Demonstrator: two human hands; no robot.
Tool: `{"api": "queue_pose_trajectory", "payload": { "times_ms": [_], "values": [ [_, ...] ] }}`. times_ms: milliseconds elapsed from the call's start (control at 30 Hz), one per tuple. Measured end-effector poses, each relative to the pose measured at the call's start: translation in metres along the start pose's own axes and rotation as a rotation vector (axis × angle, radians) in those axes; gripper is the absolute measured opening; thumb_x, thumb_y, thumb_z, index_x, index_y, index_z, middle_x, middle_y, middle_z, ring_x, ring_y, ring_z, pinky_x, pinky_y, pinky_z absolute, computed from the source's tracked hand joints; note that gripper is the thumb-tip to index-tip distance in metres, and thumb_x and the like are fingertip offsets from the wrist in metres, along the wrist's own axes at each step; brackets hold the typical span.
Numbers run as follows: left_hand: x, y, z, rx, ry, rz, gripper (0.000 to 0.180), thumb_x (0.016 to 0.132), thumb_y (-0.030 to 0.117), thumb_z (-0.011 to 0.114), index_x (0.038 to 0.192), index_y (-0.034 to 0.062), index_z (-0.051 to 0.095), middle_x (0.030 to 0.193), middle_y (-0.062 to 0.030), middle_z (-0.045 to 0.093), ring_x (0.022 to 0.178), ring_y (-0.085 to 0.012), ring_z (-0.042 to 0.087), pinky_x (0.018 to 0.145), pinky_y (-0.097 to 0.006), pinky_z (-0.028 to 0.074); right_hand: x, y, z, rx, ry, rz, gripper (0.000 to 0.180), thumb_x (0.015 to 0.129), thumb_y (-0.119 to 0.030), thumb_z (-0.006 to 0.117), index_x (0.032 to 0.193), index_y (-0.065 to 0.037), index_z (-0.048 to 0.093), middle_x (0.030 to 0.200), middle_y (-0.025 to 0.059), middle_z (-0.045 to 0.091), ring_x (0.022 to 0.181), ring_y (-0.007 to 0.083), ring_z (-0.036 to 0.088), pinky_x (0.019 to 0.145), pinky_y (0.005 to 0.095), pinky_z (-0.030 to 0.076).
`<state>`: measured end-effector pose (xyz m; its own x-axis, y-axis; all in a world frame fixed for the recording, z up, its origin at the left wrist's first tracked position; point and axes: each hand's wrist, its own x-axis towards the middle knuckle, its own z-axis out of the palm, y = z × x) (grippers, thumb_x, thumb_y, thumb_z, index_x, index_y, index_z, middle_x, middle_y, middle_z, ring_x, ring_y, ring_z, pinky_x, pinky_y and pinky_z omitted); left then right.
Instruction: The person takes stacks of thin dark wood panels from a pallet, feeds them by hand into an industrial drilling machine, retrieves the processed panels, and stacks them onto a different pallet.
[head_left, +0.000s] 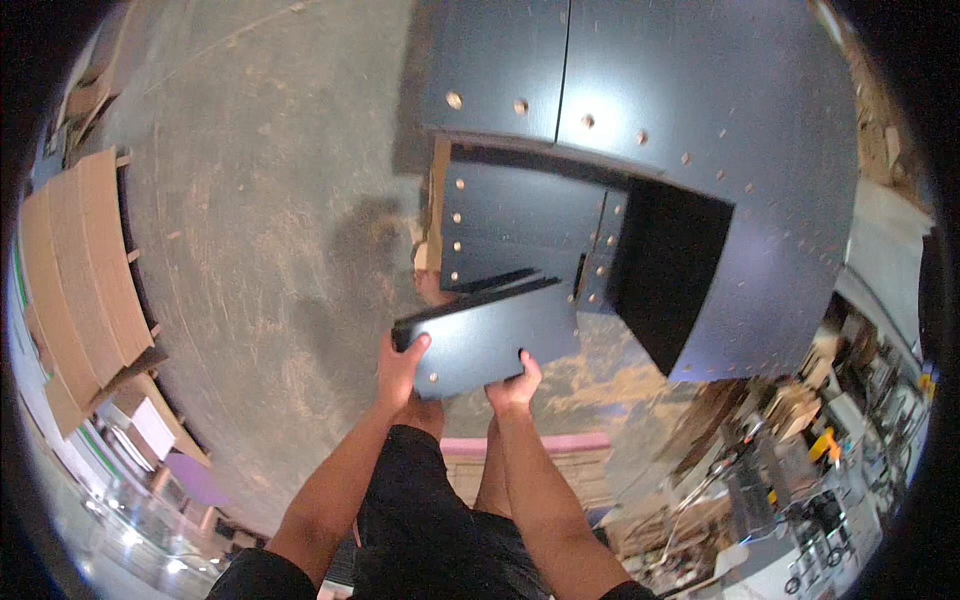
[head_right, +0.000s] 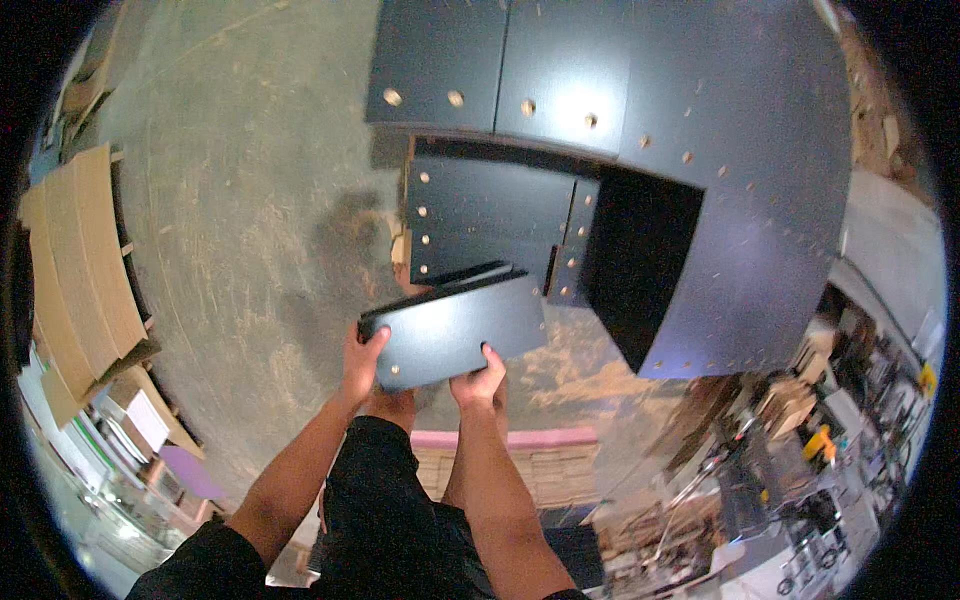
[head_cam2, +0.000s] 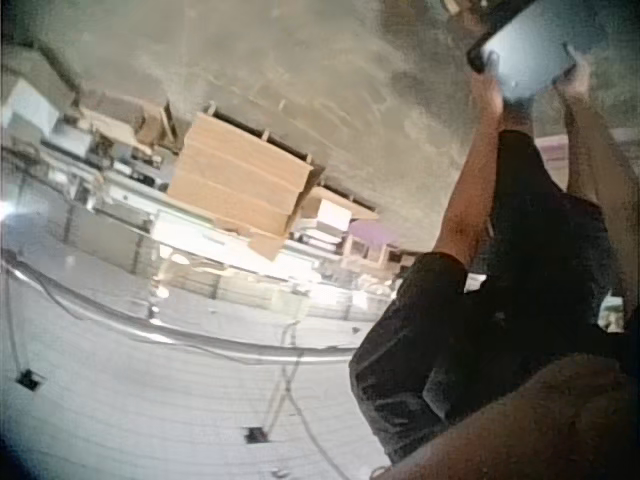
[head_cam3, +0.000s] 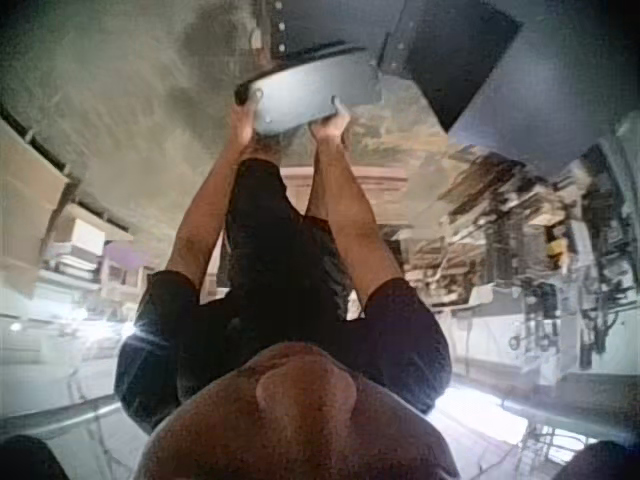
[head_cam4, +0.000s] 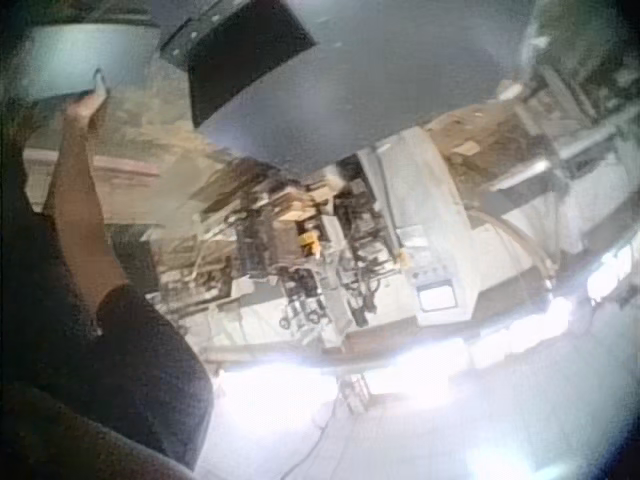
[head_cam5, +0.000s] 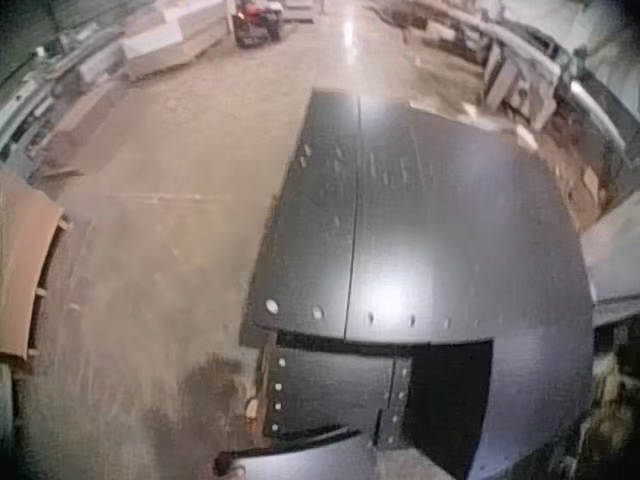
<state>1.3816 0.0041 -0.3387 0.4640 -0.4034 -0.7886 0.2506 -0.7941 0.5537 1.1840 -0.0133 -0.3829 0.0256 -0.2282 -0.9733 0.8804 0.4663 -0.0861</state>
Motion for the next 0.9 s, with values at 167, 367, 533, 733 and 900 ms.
{"api": "queue_pose_trajectory", "payload": {
  "times_ms": [167, 367, 533, 733, 900],
  "values": [
    [0.090, -0.025, 0.019, 0.031, -0.205, 0.045, 0.057, 0.079, 0.032, 0.076, 0.121, -0.0005, 0.053, 0.107, -0.0089, 0.062, 0.099, -0.0175, 0.057, 0.089, -0.032, 0.044, 0.070, 0.003, -0.015, 0.028, -0.071, -0.018, 0.062, 0.063, -0.023, 0.068, 0.122, -0.013, 0.056, 0.122, 0.0045, 0.058, 0.115, 0.0300, 0.051, 0.102, 0.0488, 0.037],
    [0.138, -0.019, 0.047, -0.150, -0.335, -0.088, 0.053, 0.088, 0.028, 0.063, 0.132, 0.0038, 0.047, 0.122, -0.0062, 0.055, 0.116, -0.0166, 0.048, 0.103, -0.031, 0.032, 0.100, -0.013, 0.019, 0.149, -0.159, -0.036, 0.062, 0.059, -0.013, 0.065, 0.120, -0.010, 0.058, 0.121, 0.0075, 0.059, 0.117, 0.0310, 0.051, 0.106, 0.0478, 0.035],
    [0.133, 0.024, 0.079, -0.233, -0.297, -0.134, 0.056, 0.089, 0.035, 0.058, 0.136, 0.0092, 0.044, 0.124, -0.0037, 0.054, 0.117, -0.0170, 0.048, 0.104, -0.029, 0.031, 0.096, -0.026, 0.037, 0.204, -0.188, -0.060, 0.060, 0.069, -0.029, 0.066, 0.125, -0.011, 0.055, 0.131, 0.0075, 0.054, 0.123, 0.0293, 0.047, 0.109, 0.0476, 0.030],
    [0.150, 0.022, 0.081, -0.296, -0.375, -0.259, 0.058, 0.088, 0.040, 0.059, 0.136, 0.0104, 0.045, 0.126, -0.0041, 0.055, 0.118, -0.0173, 0.049, 0.101, -0.031, 0.035, 0.100, -0.038, 0.039, 0.183, -0.229, -0.049, 0.067, 0.077, -0.048, 0.062, 0.134, -0.015, 0.048, 0.141, 0.0059, 0.045, 0.132, 0.0276, 0.037, 0.112, 0.0488, 0.023],
    [0.159, 0.018, 0.077, -0.310, -0.415, -0.284, 0.058, 0.089, 0.047, 0.057, 0.133, 0.0101, 0.049, 0.127, -0.0042, 0.056, 0.116, -0.0155, 0.050, 0.102, -0.032, 0.034, 0.095, -0.050, 0.040, 0.202, -0.276, 0.013, 0.071, 0.076, -0.053, 0.063, 0.134, -0.016, 0.047, 0.143, 0.0054, 0.043, 0.132, 0.0268, 0.036, 0.110, 0.0494, 0.023]
  ]
}}
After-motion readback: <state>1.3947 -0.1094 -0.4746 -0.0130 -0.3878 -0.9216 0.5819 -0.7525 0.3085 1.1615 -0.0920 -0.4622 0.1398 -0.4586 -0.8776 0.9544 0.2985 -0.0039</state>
